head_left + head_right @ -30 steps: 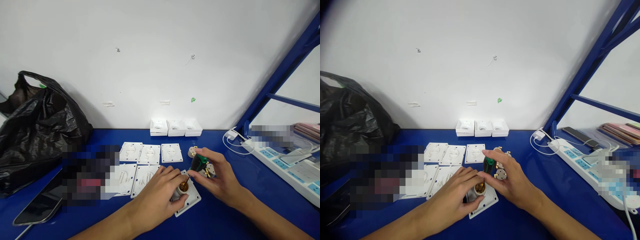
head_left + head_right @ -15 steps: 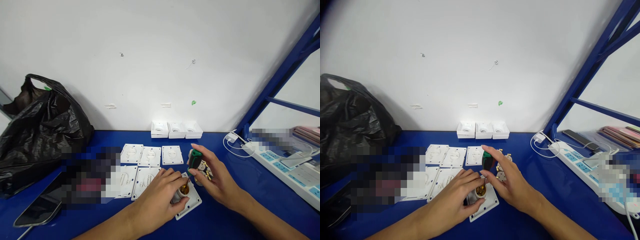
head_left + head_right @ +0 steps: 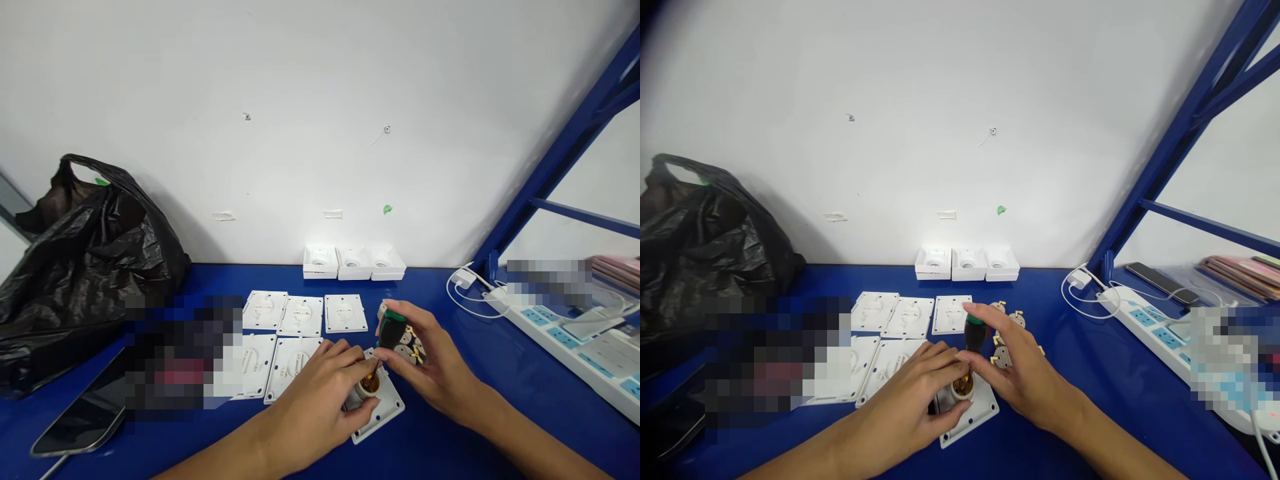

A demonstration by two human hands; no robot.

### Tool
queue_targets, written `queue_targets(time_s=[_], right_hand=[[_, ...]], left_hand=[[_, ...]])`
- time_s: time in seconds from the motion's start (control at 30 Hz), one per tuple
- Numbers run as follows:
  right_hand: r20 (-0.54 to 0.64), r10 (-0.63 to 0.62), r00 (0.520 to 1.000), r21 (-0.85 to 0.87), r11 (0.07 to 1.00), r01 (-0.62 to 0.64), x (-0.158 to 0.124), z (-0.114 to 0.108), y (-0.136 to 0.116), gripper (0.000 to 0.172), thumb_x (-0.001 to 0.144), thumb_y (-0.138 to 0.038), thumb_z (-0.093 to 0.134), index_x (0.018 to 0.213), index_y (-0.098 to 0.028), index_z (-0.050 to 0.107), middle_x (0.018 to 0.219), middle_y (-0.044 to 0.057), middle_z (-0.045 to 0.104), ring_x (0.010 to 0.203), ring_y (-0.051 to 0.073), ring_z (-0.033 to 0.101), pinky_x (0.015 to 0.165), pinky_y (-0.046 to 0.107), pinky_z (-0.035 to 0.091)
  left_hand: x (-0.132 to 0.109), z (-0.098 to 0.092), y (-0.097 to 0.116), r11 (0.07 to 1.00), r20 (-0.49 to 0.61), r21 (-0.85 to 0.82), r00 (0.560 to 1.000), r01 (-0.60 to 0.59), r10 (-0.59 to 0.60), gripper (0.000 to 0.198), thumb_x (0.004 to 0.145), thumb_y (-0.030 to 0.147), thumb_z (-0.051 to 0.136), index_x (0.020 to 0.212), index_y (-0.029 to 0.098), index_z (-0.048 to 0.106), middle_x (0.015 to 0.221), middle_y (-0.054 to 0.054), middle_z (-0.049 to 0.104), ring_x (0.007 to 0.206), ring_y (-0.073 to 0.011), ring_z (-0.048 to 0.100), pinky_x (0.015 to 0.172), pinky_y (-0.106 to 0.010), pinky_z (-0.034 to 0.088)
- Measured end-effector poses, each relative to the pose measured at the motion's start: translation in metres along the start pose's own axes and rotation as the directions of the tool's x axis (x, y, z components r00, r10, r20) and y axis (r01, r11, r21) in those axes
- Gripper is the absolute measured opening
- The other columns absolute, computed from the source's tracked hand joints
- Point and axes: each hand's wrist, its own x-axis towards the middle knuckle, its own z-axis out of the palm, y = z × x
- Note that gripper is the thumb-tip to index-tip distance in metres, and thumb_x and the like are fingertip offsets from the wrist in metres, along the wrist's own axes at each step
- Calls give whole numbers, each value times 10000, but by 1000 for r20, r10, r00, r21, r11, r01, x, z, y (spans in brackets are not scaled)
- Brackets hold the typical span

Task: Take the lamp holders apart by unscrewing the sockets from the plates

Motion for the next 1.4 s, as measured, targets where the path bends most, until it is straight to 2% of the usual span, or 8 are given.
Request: queue_targets(time_s=[0.13, 0.3, 0.67, 0.83, 1.0, 1.13, 1.3, 1.4], right_hand=[[123, 95, 988, -12, 996, -94, 6, -7, -8, 753, 1046, -265, 614, 1682, -386, 228, 1555, 115, 584, 1218, 285, 720, 970, 475, 663], [102, 151, 983, 16, 988, -153, 9, -5, -7, 729, 1051, -286, 608, 1670, -410, 244, 1447, 120, 641, 1090, 271, 749, 805, 427, 695], [-80, 37, 996, 23, 999, -35, -1, 4, 5, 673, 973, -260, 745, 1553, -382, 426, 1398, 70, 670, 1250, 268, 690, 1099, 474, 580], [37, 19, 999, 59, 998, -21, 1, 0, 1, 676, 1005, -222, 678, 1599, -344, 379, 1379, 95, 675, 1206, 267, 707, 1036, 479, 617], [-163, -70, 984, 11, 997, 73, 3, 1, -2, 672, 957, -161, 728, 1541, -361, 461, 1226, 58, 714, 1094, 249, 715, 1009, 460, 610], [13, 35, 999, 34, 999, -35, 3, 3, -3, 670, 1016, -246, 651, 1614, -358, 370, 1340, 99, 675, 1158, 275, 697, 965, 484, 625], [-167, 20, 986, 14, 1000, -17, 0, 8, -2, 668, 971, -224, 728, 1558, -372, 445, 1303, 67, 695, 1181, 278, 683, 1072, 506, 565], [-91, 8, 996, 59, 998, -3, -1, 7, -3, 649, 990, -221, 698, 1566, -351, 430, 1284, 79, 691, 1189, 275, 675, 1045, 493, 573]], left_hand=[[1, -1, 0, 1000, -8, 27, 1000, -15, 15, 119, 956, 208, 750, 1042, 231, 669, 1054, -7, 702, 1009, -251, 610, 913, -400, 479], [1, -1, 0, 999, 18, 35, 1000, -24, 23, 180, 973, 222, 739, 1142, 238, 677, 1068, -14, 701, 1008, -259, 612, 940, -423, 468], [2, -2, 0, 999, 16, 23, 999, -31, 31, 120, 965, 208, 750, 975, 221, 632, 1010, -2, 688, 969, -241, 595, 907, -403, 448], [2, -3, 0, 999, 13, 29, 1000, -23, 23, 113, 961, 213, 761, 1012, 221, 661, 1027, -7, 700, 983, -246, 601, 904, -401, 452], [2, -3, 0, 999, 2, 28, 999, -45, 45, 131, 965, 218, 758, 1056, 234, 665, 1041, 5, 717, 999, -246, 611, 913, -398, 453], [1, -3, 1, 999, 0, 35, 999, -38, 38, 149, 961, 224, 766, 1077, 236, 673, 1030, 5, 716, 1004, -243, 624, 920, -392, 461], [0, -3, 0, 998, -8, 37, 999, -42, 42, 119, 960, 230, 763, 1047, 239, 683, 1051, 1, 717, 1001, -241, 631, 901, -385, 471], [1, -3, -1, 998, -12, 35, 999, -45, 46, 157, 960, 240, 767, 1094, 241, 684, 1047, -5, 716, 1005, -246, 627, 917, -394, 468]])
